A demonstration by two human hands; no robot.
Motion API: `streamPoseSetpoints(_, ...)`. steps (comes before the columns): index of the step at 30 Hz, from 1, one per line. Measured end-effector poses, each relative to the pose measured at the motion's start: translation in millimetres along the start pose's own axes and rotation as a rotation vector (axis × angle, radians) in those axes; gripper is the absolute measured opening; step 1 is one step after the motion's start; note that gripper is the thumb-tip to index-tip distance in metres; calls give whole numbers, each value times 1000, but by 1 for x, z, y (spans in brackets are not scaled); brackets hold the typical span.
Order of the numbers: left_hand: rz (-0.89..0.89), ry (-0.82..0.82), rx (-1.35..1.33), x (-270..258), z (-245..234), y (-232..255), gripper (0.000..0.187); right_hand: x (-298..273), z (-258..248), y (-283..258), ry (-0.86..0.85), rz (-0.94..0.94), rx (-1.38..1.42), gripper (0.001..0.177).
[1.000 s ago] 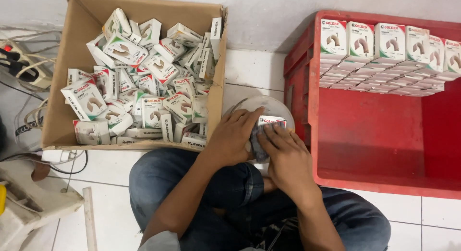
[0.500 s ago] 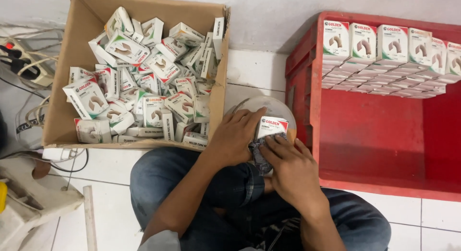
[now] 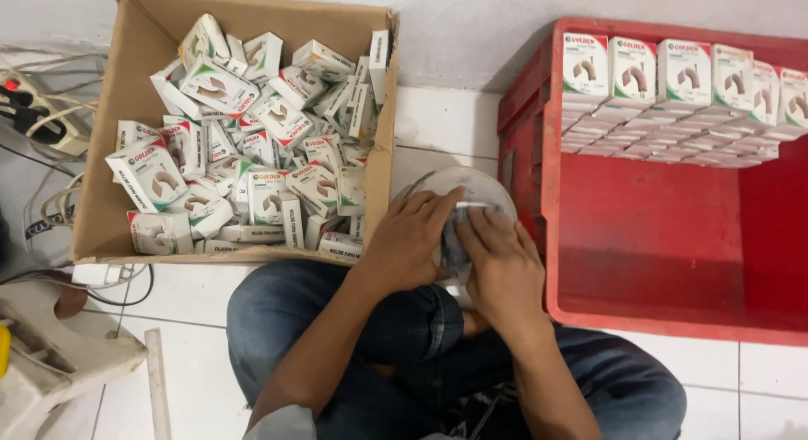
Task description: Cleaning small product boxes with a cloth and stacking them neatly into a red plastic crate.
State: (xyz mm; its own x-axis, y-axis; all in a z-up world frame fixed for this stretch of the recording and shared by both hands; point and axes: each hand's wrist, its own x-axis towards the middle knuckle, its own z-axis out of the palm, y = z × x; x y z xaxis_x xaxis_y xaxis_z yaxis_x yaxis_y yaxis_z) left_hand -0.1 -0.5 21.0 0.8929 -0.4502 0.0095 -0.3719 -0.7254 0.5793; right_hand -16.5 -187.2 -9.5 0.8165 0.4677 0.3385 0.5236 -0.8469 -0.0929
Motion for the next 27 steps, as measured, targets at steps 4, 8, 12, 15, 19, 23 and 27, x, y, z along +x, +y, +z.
streamPoseSetpoints(4,-2,-9,1,0,-3,1,111,-1,-18,-1,-11,-44,-17,57)
streamPoseSetpoints(8,-5,-20,13,-4,-2,3,100,-8,-57,3,-213,-41,236,52)
streamPoseSetpoints(12,26,-37,-36,-6,-2,-5,104,1,-51,34,-30,201,303,52)
streamPoseSetpoints(15,37,-31,-14,-9,6,-7,102,19,-33,40,209,164,156,50)
streamPoseSetpoints(19,155,104,-100,-15,3,-15,93,22,-6,31,161,46,48,45)
streamPoseSetpoints(23,165,94,-390,-29,-16,-11,91,13,-21,22,-117,43,12,47)
streamPoseSetpoints(27,154,148,-507,-29,-17,-12,94,12,-63,21,9,169,457,39)
